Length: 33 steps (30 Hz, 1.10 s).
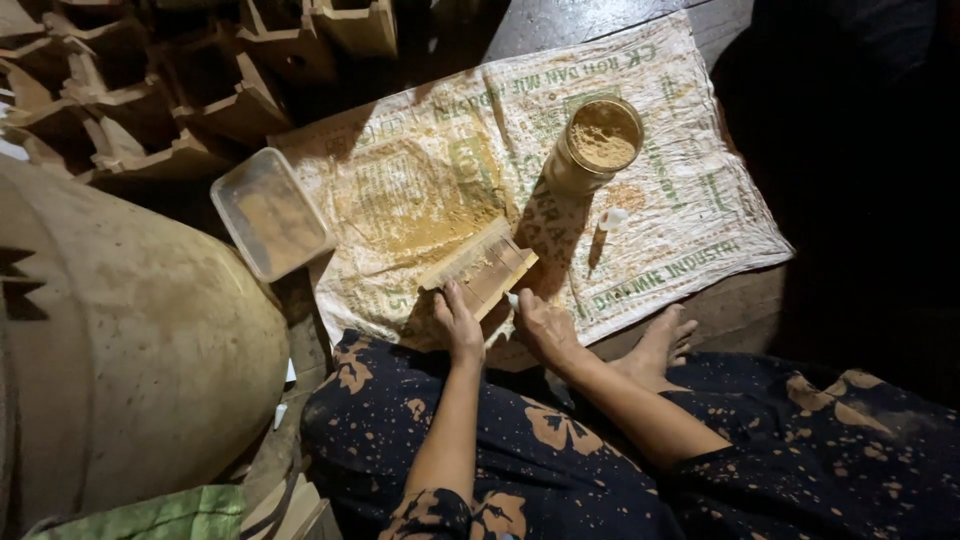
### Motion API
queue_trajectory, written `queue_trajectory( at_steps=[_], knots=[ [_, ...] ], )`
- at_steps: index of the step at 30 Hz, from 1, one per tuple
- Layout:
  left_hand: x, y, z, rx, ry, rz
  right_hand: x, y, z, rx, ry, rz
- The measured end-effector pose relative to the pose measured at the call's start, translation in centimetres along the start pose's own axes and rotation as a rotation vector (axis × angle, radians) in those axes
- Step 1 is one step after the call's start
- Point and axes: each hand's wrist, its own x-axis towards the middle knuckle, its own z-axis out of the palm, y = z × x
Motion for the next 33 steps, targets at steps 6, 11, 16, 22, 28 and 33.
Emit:
queue_trajectory(
  at_steps=[6, 11, 16, 22, 28, 33],
  knots=[
    [0.1, 1.5, 0.9, -0.043, -0.011, -0.009, -0.2, -0.2, -1.4, 0.053, 0.029, 0.028],
    [2.3, -3.4, 0.6, -0.073, 0.078, -0.012, 0.2, 2.9, -5.6, 0.186, -0.002, -0.110],
    [0.5, -0.5, -0.6, -0.116, 0.161, 0.051, 1.0, 2.8, -10.3, 0.291, -0.004, -0.119],
    [1.8, -2.7, -3.6, -0.144, 0.111, 0.175, 1.0, 0.9, -7.1, 0.755, 0.262, -0.156],
    [-5.9, 2.8, -1.7, 0.134, -0.226, 0.894, -1.1, -6.6, -9.6, 0.867, 0.488, -0.298],
    [-7.3, 3.4, -0.7, 0.118, -0.410, 0.830, -2.1, -5.1, -11.8, 0.655, 0.261, -0.480]
  ],
)
